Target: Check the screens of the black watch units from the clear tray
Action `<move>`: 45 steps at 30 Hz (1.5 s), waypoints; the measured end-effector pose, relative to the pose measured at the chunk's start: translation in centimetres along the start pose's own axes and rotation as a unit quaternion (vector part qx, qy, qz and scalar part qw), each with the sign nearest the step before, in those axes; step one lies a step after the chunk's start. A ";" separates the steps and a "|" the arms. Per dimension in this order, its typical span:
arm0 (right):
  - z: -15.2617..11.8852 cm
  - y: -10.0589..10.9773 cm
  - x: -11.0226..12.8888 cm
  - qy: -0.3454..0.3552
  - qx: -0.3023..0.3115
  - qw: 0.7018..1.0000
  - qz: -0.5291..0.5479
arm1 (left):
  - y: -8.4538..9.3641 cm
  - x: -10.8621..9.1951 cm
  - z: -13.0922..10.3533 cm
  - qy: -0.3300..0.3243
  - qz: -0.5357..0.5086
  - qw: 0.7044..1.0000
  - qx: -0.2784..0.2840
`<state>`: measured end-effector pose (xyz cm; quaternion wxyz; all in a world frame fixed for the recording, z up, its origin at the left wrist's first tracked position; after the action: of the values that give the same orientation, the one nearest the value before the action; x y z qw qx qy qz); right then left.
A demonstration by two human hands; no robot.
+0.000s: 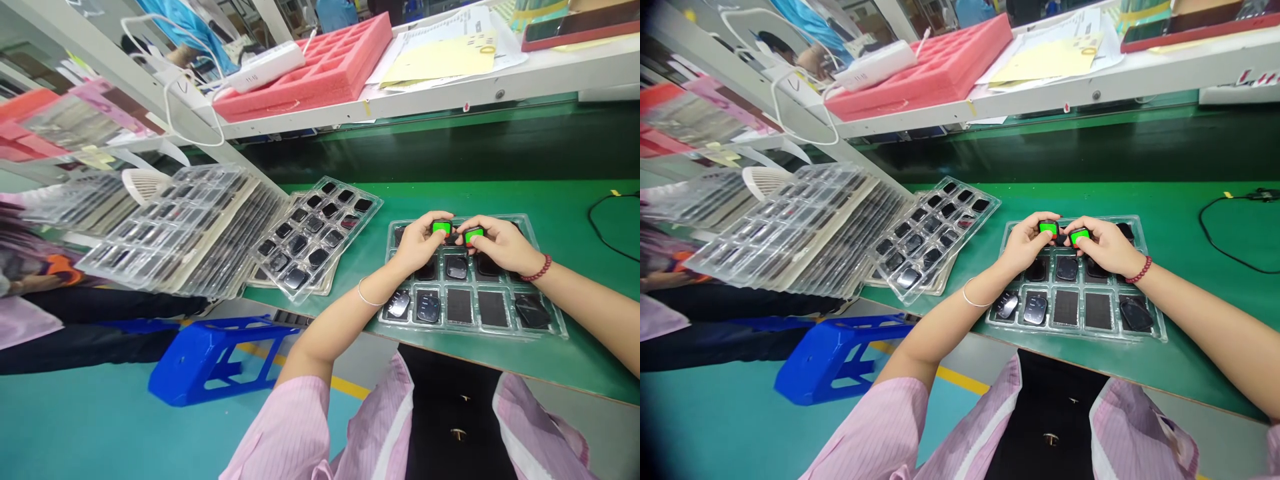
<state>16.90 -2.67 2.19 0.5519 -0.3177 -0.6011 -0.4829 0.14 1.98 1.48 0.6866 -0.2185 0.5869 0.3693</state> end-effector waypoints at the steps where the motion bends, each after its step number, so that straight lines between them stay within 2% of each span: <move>1: 0.0 0.0 0.0 0.003 0.000 1.000 0.000 | 0.0 0.0 0.0 -0.003 0.000 1.000 0.001; 7: 0.1 0.0 -0.3 0.045 -0.001 0.999 0.003 | 0.0 0.4 0.2 -0.011 -0.001 1.000 -0.005; 27: 0.1 0.0 -0.6 0.061 0.006 0.998 -0.018 | 0.1 0.7 0.2 -0.025 0.005 1.000 0.007; 36: 0.0 0.1 -0.4 0.079 0.010 0.995 -0.063 | -0.1 1.2 0.3 -0.030 0.031 0.999 0.032; 45: 0.0 0.2 -0.8 0.068 0.012 0.995 -0.078 | -0.2 1.3 0.3 -0.013 -0.002 0.999 0.035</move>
<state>17.20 -2.45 1.45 0.5556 -0.2302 -0.5908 -0.5378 0.58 2.40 0.24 0.7023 -0.1905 0.5902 0.3496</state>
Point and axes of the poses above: each hand's wrist, its own z-axis towards the middle knuckle, its own y-axis out of the back of the hand, x = y × z, the point moved 4 cm from there along z, towards the middle knuckle, and after that the axes turned 9 degrees about x, right-handed, at the moved point
